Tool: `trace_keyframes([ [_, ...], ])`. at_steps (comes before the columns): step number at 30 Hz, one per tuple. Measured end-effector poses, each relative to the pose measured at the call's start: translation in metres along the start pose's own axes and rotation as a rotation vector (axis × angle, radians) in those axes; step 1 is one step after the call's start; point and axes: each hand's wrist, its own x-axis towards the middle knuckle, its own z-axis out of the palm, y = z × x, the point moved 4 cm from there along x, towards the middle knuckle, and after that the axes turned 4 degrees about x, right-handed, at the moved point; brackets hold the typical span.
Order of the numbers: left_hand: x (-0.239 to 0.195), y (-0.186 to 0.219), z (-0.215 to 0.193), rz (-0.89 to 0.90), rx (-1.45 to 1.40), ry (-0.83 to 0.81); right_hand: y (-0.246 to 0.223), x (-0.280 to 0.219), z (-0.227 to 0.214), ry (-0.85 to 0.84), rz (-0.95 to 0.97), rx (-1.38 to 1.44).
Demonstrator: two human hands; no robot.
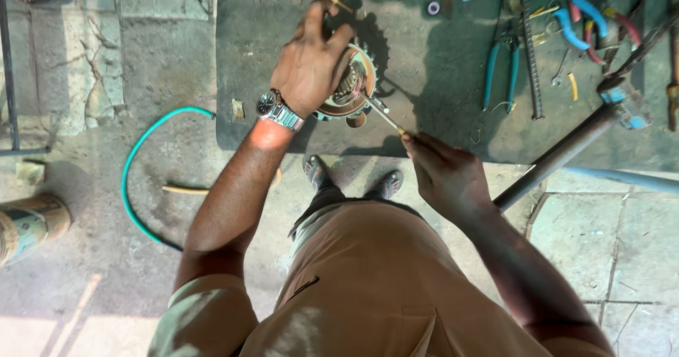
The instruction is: The person disassembles a small electric motor, removes copper windings, and uses a hammer and metal rod to adjust internal components. They then reassemble the motor housing and secure it with a screwdriver.
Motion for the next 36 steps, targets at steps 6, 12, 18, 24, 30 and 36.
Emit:
trace_keyframes([
  [6, 0.009, 0.005, -0.016, 0.046, -0.07, 0.005, 0.016, 0.003, 0.027, 0.078, -0.143, 0.09],
  [12, -0.016, 0.003, -0.02, 0.093, -0.142, 0.015, 0.045, -0.011, 0.056, 0.118, -0.188, 0.228],
  [18, -0.024, 0.007, -0.025, -0.001, -0.433, -0.009, 0.047, -0.018, 0.051, 0.025, -0.076, 0.479],
  [24, -0.025, 0.001, -0.016, -0.026, -0.583, 0.041, 0.033, -0.034, 0.082, -0.192, 0.832, 1.471],
  [30, -0.03, 0.005, -0.015, -0.115, -0.576, 0.049, 0.008, -0.025, 0.094, -0.212, 1.009, 2.037],
  [36, -0.028, 0.002, -0.012, -0.15, -0.615, 0.049, -0.037, -0.007, 0.107, -0.126, 1.061, 1.99],
])
